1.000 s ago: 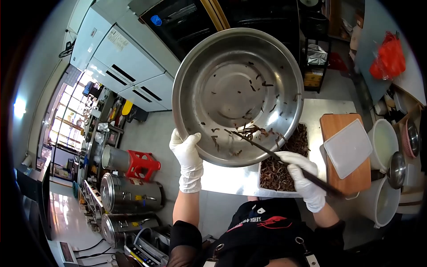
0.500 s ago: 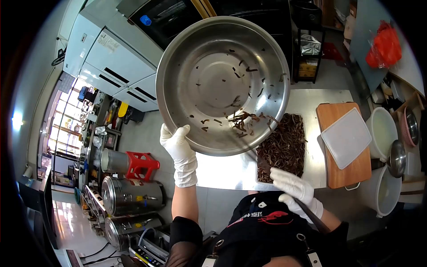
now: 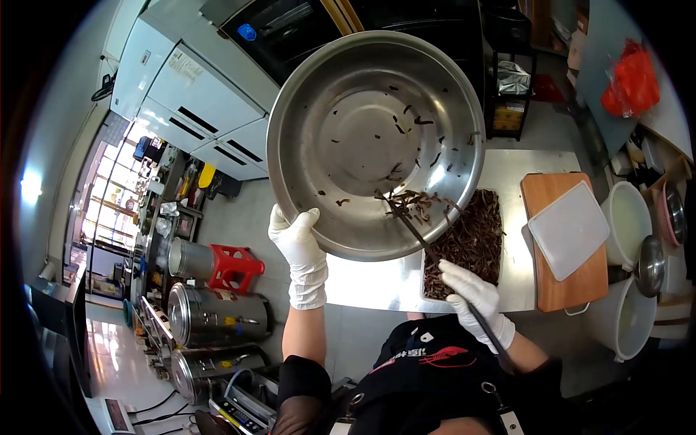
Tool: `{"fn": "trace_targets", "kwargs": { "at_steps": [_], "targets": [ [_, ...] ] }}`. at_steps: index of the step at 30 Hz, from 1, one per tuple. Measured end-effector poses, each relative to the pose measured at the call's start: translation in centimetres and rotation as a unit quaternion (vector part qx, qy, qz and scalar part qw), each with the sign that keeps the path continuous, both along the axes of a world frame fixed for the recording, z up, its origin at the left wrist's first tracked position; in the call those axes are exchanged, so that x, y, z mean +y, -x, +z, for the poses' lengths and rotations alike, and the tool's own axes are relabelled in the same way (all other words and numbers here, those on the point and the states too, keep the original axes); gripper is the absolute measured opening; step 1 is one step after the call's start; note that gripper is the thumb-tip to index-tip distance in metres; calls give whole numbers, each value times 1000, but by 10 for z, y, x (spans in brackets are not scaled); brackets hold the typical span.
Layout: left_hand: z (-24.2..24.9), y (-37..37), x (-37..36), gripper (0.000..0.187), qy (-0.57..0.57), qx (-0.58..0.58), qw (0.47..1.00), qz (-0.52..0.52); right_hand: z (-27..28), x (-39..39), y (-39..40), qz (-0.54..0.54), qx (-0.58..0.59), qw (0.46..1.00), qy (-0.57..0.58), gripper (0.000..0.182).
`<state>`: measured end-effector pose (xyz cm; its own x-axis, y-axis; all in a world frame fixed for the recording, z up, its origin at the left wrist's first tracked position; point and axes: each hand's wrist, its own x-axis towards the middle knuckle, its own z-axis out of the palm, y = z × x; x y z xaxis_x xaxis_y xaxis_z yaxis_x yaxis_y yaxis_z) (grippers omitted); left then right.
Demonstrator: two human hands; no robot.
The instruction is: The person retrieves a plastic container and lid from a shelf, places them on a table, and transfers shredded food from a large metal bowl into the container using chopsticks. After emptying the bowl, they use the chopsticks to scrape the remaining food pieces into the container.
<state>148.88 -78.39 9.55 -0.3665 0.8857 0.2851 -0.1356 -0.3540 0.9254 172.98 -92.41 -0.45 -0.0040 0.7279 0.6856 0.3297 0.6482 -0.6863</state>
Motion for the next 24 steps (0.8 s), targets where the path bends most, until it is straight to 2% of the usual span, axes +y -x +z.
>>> {"fn": "trace_targets", "kwargs": {
  "at_steps": [4, 7, 10, 11, 14, 16, 20, 23, 24],
  "targets": [
    [3, -1, 0, 20, 4, 27, 1000, 6, 34, 14, 17, 43, 105, 993, -23, 40],
    [3, 1, 3, 20, 8, 13, 1000, -11, 41, 29, 44, 80, 143, 986, 18, 31],
    [6, 0, 5, 20, 11, 4, 1000, -13, 24, 16, 36, 66, 117, 990, 47, 27],
    [6, 1, 4, 20, 10, 11, 1000, -9, 17, 14, 28, 18, 97, 995, 27, 25],
    [5, 1, 4, 20, 12, 22, 1000, -4, 15, 3, 9, 0, 153, 986, 60, 30],
    [3, 1, 4, 20, 14, 30, 999, -13, 29, 9, 14, 36, 131, 990, 30, 38],
    [6, 0, 7, 21, 9, 20, 1000, -17, 26, 17, 31, 73, 74, 994, 34, 33],
    [3, 1, 8, 22, -2, 24, 1000, -14, 2, 12, 8, -30, 67, 997, 31, 32],
    [1, 3, 8, 24, -7, 34, 999, -20, 5, 10, 1, -17, 94, 994, 49, 36]
  ]
}}
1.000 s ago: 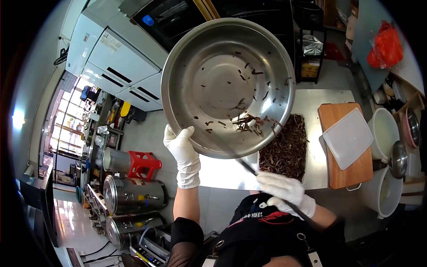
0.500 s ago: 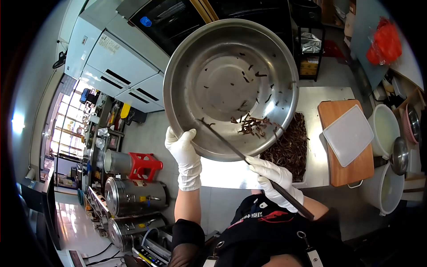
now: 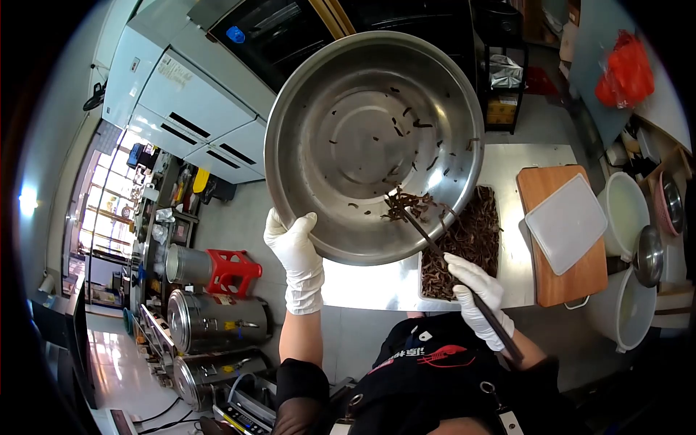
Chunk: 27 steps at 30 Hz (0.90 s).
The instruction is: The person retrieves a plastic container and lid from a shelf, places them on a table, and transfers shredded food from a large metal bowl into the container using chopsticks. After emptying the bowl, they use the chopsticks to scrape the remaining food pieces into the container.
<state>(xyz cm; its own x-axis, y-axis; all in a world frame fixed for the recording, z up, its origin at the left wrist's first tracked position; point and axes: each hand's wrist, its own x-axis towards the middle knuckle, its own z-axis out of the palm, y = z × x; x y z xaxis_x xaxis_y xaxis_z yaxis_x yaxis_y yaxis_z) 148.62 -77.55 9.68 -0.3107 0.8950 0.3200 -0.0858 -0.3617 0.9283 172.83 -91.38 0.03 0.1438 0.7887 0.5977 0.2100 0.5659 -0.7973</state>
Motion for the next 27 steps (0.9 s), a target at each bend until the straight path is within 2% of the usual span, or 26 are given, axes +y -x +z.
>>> {"fn": "trace_targets", "kwargs": {
  "at_steps": [4, 5, 8, 11, 14, 16, 19, 22, 27],
  "targets": [
    [1, -1, 2, 24, 4, 4, 1000, 1, 22, 10, 5, 59, 26, 997, -32, 36],
    [3, -2, 1, 24, 2, 5, 1000, -1, 18, 12, 7, 89, 15, 996, 0, 36],
    [4, 0, 2, 23, -8, 17, 1000, -6, 10, 8, 6, 36, -17, 999, 18, 29],
    [5, -2, 2, 23, -7, 25, 1000, -3, -6, -1, -14, -15, 28, 999, 22, 26],
    [4, -5, 0, 23, 3, 27, 1000, 0, 10, 0, -12, 35, 57, 998, -14, 28],
    [7, -9, -1, 23, -1, 28, 1000, 0, 13, 0, -7, 90, -18, 996, 4, 28],
    [15, -16, -3, 17, 2, 33, 999, 9, 0, -3, -12, 78, -131, 987, -44, 29],
    [14, -15, -4, 17, 0, 41, 999, 12, -5, -11, -29, 15, -120, 992, -19, 27],
    [16, -17, -4, 17, -9, 36, 999, 0, 8, -4, -11, 135, -83, 986, -46, 32]
  ]
}}
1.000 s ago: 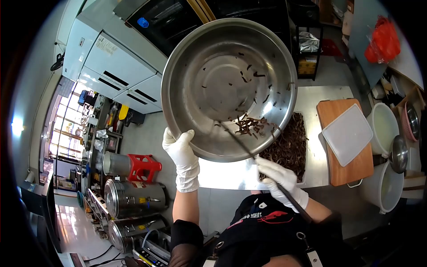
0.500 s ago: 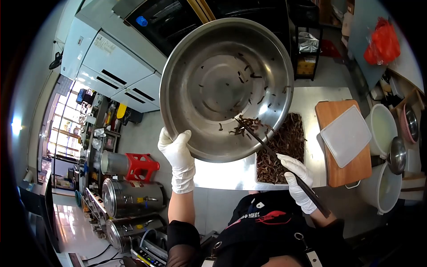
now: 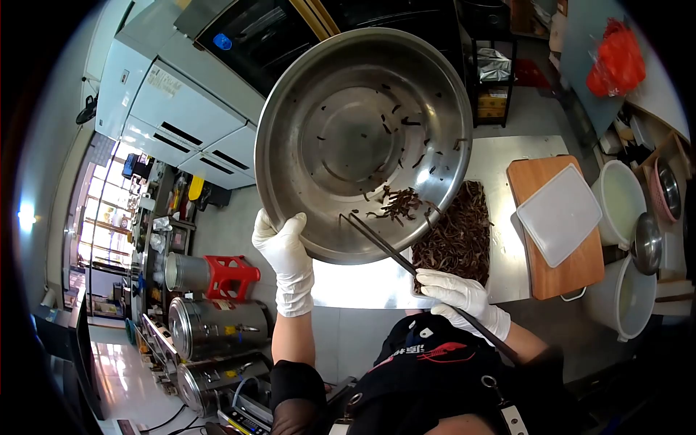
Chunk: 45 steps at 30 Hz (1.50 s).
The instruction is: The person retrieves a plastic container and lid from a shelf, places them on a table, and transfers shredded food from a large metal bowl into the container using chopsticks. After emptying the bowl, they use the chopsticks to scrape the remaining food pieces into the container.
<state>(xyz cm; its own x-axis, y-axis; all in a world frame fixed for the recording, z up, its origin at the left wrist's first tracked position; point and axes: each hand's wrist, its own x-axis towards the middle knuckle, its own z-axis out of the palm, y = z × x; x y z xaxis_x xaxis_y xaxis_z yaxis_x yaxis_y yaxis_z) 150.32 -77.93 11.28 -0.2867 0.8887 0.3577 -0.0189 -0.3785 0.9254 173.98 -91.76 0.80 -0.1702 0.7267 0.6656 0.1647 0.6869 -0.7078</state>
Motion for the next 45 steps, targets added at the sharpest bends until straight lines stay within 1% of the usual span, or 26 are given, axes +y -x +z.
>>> {"fn": "trace_targets", "kwargs": {
  "at_steps": [1, 3, 5, 9, 11, 12, 16, 17, 19, 20, 22, 25, 27, 29, 31, 33, 35, 37, 39, 40, 41, 43, 44, 45],
  "targets": [
    [1, 0, 0, 17, -1, 1, 1000, -1, -3, -2, -1, -1, 1, 1000, -1, 32],
    [0, -2, -2, 17, -9, 7, 1000, 2, -14, -8, -15, -50, -18, 999, -3, 31],
    [-2, 0, -2, 17, -10, 14, 1000, 1, -32, -13, -31, -103, -4, 995, 17, 29],
    [-2, -2, -3, 17, -17, 28, 999, -3, 5, 10, -37, -108, -7, 994, 7, 28],
    [-1, -3, -4, 17, -17, 31, 999, -9, 13, 28, -33, -109, -14, 992, -60, 28],
    [0, -3, -6, 17, -16, 33, 999, -11, 9, 35, -32, -130, -34, 989, -66, 29],
    [-1, -1, -9, 16, -27, 35, 999, -16, -17, 27, -29, -117, 5, 993, -19, 28],
    [0, -1, -10, 16, -25, 36, 999, -11, -20, 19, -34, -105, -36, 994, 0, 30],
    [1, 0, -10, 16, -21, 35, 999, -2, -14, 16, -34, -79, 4, 997, -21, 30],
    [2, 1, -10, 16, -20, 29, 999, -4, -9, 16, -33, -76, 4, 997, -19, 30],
    [2, 1, -10, 16, -19, 24, 999, -7, 6, 23, -30, -41, -7, 998, -48, 29],
    [2, 1, -11, 16, -26, 32, 999, -11, -1, 27, -28, -27, -40, 998, -41, 29],
    [5, -1, -13, 16, -23, 59, 998, 4, -6, 18, -42, -54, -81, 994, -40, 28],
    [5, -2, -13, 16, -20, 53, 998, 9, -15, 9, -53, -66, -55, 996, -15, 29],
    [3, -2, -14, 15, -13, 53, 999, 6, -7, 10, -48, -58, -38, 998, -9, 33],
    [2, -4, -13, 14, -17, 41, 999, 5, 10, 15, -35, 4, -15, 999, -35, 34],
    [5, -6, -14, 14, -20, 50, 999, 2, 13, 16, -25, 22, -6, 999, -32, 33],
    [6, -6, -15, 14, -21, 55, 998, 2, 0, 10, -34, 1, -25, 1000, -17, 32],
    [2, -3, -16, 14, -29, 60, 998, -5, -5, 2, -47, -45, -20, 999, -9, 41],
    [0, -3, -18, 14, -24, 60, 998, -3, -4, -1, -52, -55, -4, 998, 14, 45],
    [0, -5, -18, 14, -30, 64, 997, -1, 1, -3, -54, -61, -13, 998, 31, 47],
    [1, -9, -18, 14, -39, 67, 997, -4, 10, 9, -46, -42, -5, 999, -19, 46],
    [2, -11, -18, 14, -38, 63, 997, -4, 13, 14, -44, -13, -30, 999, -31, 35],
    [3, -13, -19, 14, -36, 59, 998, -3, 10, 20, -40, -6, -33, 999, -42, 34]
  ]
}}
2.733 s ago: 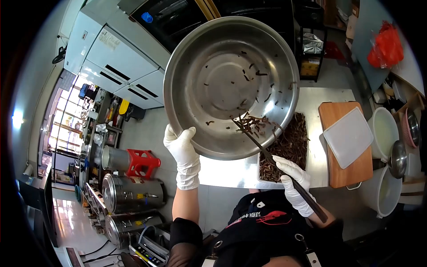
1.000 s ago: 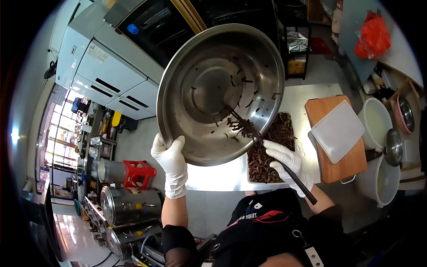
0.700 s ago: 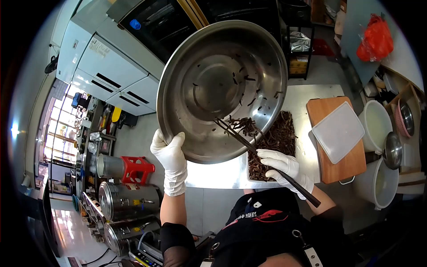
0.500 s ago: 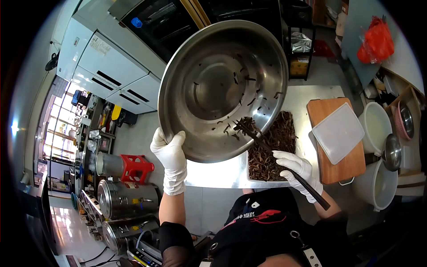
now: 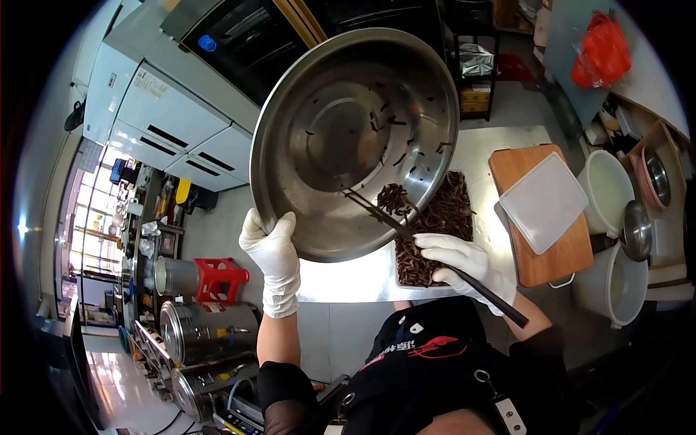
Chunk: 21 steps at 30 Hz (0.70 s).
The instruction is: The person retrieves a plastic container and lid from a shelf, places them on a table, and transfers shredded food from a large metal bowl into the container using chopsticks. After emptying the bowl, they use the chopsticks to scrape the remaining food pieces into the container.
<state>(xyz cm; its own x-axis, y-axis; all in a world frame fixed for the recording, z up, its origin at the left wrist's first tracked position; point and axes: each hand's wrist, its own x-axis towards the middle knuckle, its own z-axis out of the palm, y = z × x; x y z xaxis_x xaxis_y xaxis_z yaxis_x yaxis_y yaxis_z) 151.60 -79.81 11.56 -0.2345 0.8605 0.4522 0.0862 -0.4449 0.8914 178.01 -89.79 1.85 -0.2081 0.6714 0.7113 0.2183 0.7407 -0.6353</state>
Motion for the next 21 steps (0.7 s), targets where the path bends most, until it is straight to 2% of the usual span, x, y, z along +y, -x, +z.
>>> {"fn": "trace_targets", "kwargs": {
  "at_steps": [3, 5, 8, 11, 14, 17, 21],
  "targets": [
    [0, 1, -3, 14, -7, 25, 1000, -1, -6, -3, -3, -2, -16, 999, 33, 30],
    [-2, 1, -5, 13, -11, 27, 1000, 0, -16, -17, -20, -36, -50, 998, 31, 34],
    [-5, 1, -8, 15, -20, 46, 999, 1, -11, -20, -29, -46, -29, 998, 29, 30],
    [-3, -5, -11, 15, -23, 50, 998, -8, 5, -4, -23, -37, -63, 997, 19, 29],
    [-1, -12, -17, 16, -43, 101, 994, 23, -8, -8, -26, -43, -79, 995, 30, 27],
    [-17, -7, -11, 24, -128, 177, 976, 11, -19, -38, -45, -63, -73, 992, 76, 26],
    [-16, -14, -13, 26, -121, 206, 971, 22, -15, -45, -51, -45, -46, 994, 86, 27]
  ]
}}
